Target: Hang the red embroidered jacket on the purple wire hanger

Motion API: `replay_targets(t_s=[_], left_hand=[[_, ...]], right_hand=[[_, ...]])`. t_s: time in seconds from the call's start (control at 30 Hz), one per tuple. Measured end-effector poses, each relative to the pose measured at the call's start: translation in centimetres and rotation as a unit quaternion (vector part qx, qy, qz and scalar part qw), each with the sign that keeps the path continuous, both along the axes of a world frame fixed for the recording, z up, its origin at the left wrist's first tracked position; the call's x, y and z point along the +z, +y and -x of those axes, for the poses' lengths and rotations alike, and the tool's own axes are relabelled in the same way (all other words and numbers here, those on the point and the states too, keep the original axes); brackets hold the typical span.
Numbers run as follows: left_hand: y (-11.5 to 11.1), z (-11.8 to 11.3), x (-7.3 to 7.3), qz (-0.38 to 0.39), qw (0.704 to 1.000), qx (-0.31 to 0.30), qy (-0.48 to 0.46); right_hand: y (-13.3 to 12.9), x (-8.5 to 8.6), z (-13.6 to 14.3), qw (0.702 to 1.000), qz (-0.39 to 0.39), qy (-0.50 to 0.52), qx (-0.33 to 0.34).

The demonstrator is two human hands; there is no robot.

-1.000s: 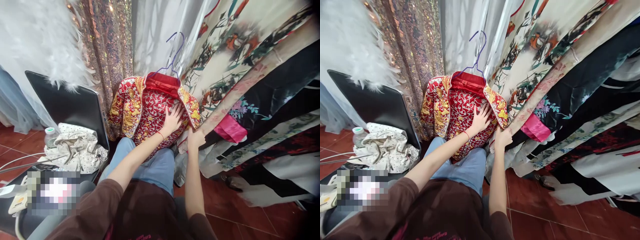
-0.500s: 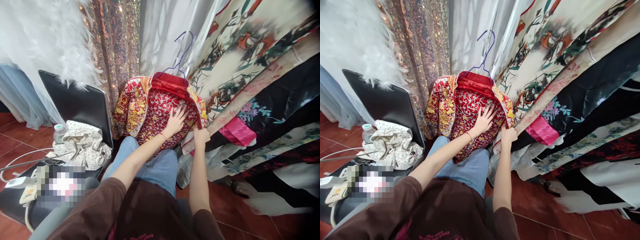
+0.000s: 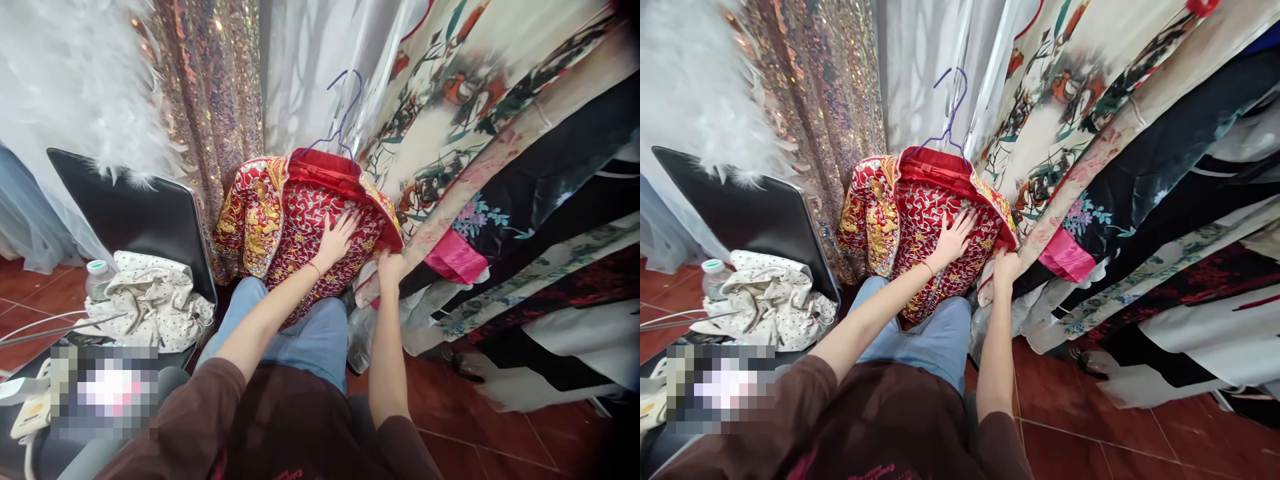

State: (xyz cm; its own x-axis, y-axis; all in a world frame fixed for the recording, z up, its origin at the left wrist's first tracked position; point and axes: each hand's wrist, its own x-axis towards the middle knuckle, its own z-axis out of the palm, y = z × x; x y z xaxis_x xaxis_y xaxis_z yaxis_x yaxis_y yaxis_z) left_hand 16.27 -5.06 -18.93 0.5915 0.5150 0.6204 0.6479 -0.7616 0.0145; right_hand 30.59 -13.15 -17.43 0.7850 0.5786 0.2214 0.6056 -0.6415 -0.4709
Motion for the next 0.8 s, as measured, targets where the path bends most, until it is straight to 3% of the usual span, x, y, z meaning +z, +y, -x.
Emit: replay_targets(t_s=[0.1, 0.23, 0.37, 0.47, 0.53, 0.67, 0.8], left_hand=[[0.6, 0.3, 0.3, 0.007, 1.000, 0.001, -0.008], [1.6, -0.1, 0.5, 0.009, 1.000, 0.001, -0.010], [2.4, -0.8, 0.3, 0.008, 1.000, 0.015, -0.019], [2.6, -1.0, 0.2, 0.029, 0.999, 0.026, -0.021], [2.4, -0.7, 0.2, 0.034, 0.999, 0.025, -0.014], [1.1, 0.1, 0.4, 0.008, 1.000, -0.001, -0.001], [-0.5, -0.2, -0.5, -0.007, 1.000, -0.001, -0.003]], right_hand=[[-3.0, 0.1, -1.3, 0.999, 0.027, -0.026, 0.003], [-7.7, 2.0, -3.0, 0.993, 0.056, -0.100, -0.013], [-10.4, 3.9, -0.6, 0.977, -0.006, -0.208, -0.037], [-10.1, 3.6, 3.1, 0.974, -0.031, -0.218, 0.044], [-9.1, 2.7, 4.3, 0.981, -0.027, -0.188, 0.048], [-6.6, 0.4, 2.4, 0.998, 0.006, -0.032, -0.063], [-3.9, -2.0, 0.0, 0.997, 0.010, 0.053, -0.052]])
